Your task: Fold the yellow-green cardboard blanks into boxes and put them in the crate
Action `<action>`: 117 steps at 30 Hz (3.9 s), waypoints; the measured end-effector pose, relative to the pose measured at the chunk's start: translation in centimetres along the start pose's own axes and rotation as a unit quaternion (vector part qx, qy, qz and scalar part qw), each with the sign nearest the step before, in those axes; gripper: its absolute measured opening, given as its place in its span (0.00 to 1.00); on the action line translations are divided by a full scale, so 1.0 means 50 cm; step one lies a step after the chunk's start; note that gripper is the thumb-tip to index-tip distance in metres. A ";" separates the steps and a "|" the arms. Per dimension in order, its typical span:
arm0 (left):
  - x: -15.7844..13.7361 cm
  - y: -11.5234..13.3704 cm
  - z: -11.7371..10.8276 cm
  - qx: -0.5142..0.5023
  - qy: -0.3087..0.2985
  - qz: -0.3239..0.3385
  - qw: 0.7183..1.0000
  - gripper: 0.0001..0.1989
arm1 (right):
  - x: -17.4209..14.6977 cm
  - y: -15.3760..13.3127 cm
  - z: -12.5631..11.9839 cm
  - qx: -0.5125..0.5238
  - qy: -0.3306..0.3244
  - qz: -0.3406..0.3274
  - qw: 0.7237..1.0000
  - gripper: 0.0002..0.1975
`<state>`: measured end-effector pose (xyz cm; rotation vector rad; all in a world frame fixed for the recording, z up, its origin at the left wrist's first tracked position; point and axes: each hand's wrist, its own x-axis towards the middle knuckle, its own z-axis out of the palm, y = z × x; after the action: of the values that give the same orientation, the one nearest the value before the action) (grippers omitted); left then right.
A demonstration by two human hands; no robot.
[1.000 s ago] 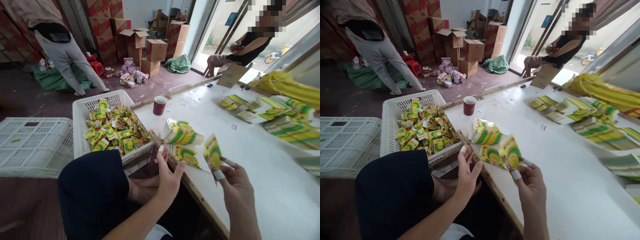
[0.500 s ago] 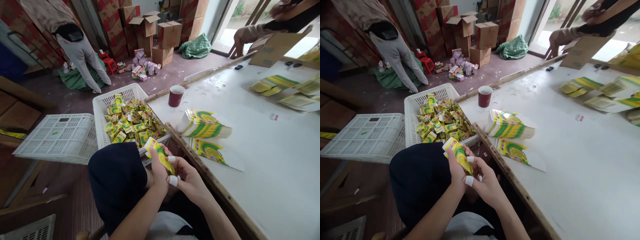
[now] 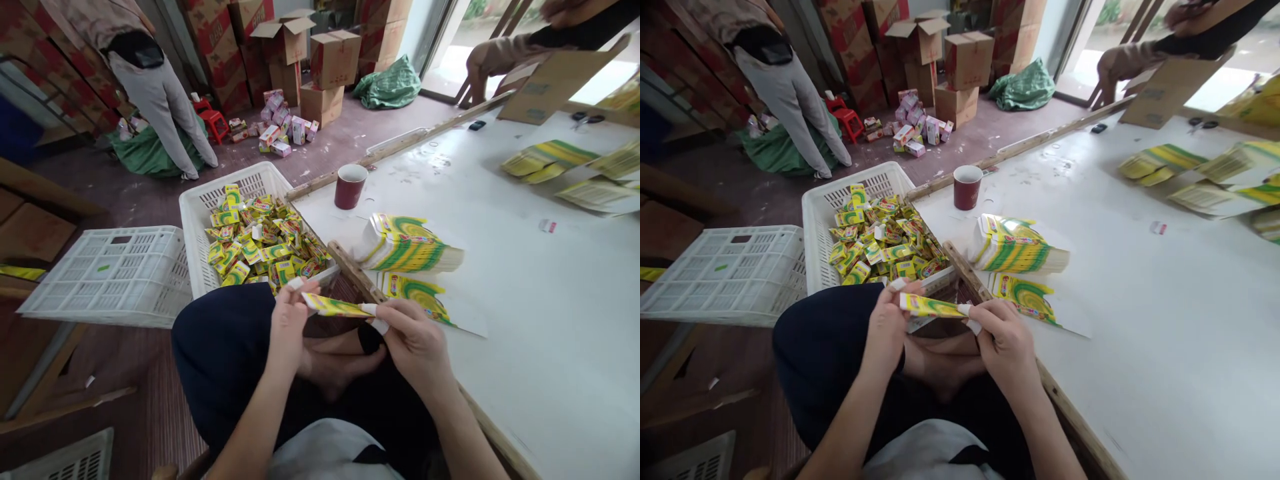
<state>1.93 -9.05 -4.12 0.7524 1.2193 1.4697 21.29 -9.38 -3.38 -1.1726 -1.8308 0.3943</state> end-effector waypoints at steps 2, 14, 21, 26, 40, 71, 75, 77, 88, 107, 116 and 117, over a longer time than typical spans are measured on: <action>0.005 0.039 -0.022 0.089 -0.049 0.047 0.994 0.35 | -0.001 -0.004 -0.013 -0.070 -0.015 -0.059 0.996 0.15; -0.062 0.019 0.020 0.444 -0.261 0.064 0.855 0.32 | -0.041 -0.040 0.034 0.298 0.019 0.260 0.918 0.33; -0.071 0.008 0.012 0.465 -0.315 0.136 0.816 0.28 | -0.052 -0.041 0.070 0.502 -0.102 0.402 0.759 0.32; -0.064 0.008 0.009 0.454 -0.302 0.042 0.837 0.29 | -0.051 -0.044 0.057 0.378 -0.122 0.265 0.879 0.29; -0.035 0.036 -0.015 0.518 -0.207 0.136 0.819 0.23 | -0.052 0.007 0.053 0.080 -0.123 0.006 0.989 0.19; -0.010 0.049 -0.008 0.517 -0.257 0.148 0.803 0.28 | -0.019 0.004 0.013 0.103 -0.191 0.011 0.976 0.10; -0.009 0.052 -0.006 0.506 -0.272 0.122 0.810 0.28 | -0.010 0.003 -0.006 0.090 -0.236 -0.011 0.967 0.11; -0.012 0.046 -0.003 0.484 -0.264 0.120 0.825 0.29 | -0.008 0.004 -0.009 0.083 -0.221 -0.021 0.971 0.13; -0.014 0.018 -0.004 0.027 -0.047 -0.114 0.992 0.31 | -0.036 0.007 0.029 0.023 -0.070 -0.014 0.997 0.15; -0.006 0.015 0.008 0.019 -0.010 -0.144 0.989 0.28 | -0.038 0.015 0.011 0.079 -0.179 -0.007 0.981 0.12; -0.004 0.018 0.013 0.046 -0.013 -0.092 0.995 0.24 | -0.042 0.030 0.036 0.117 -0.042 0.111 0.986 0.28; 0.015 0.022 -0.001 0.073 0.009 -0.051 0.996 0.25 | -0.039 0.042 0.019 0.094 -0.029 0.130 0.987 0.28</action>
<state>1.34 -8.30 -3.19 0.7640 1.3709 1.3177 21.97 -9.79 -6.29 -1.2819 -1.6523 0.7413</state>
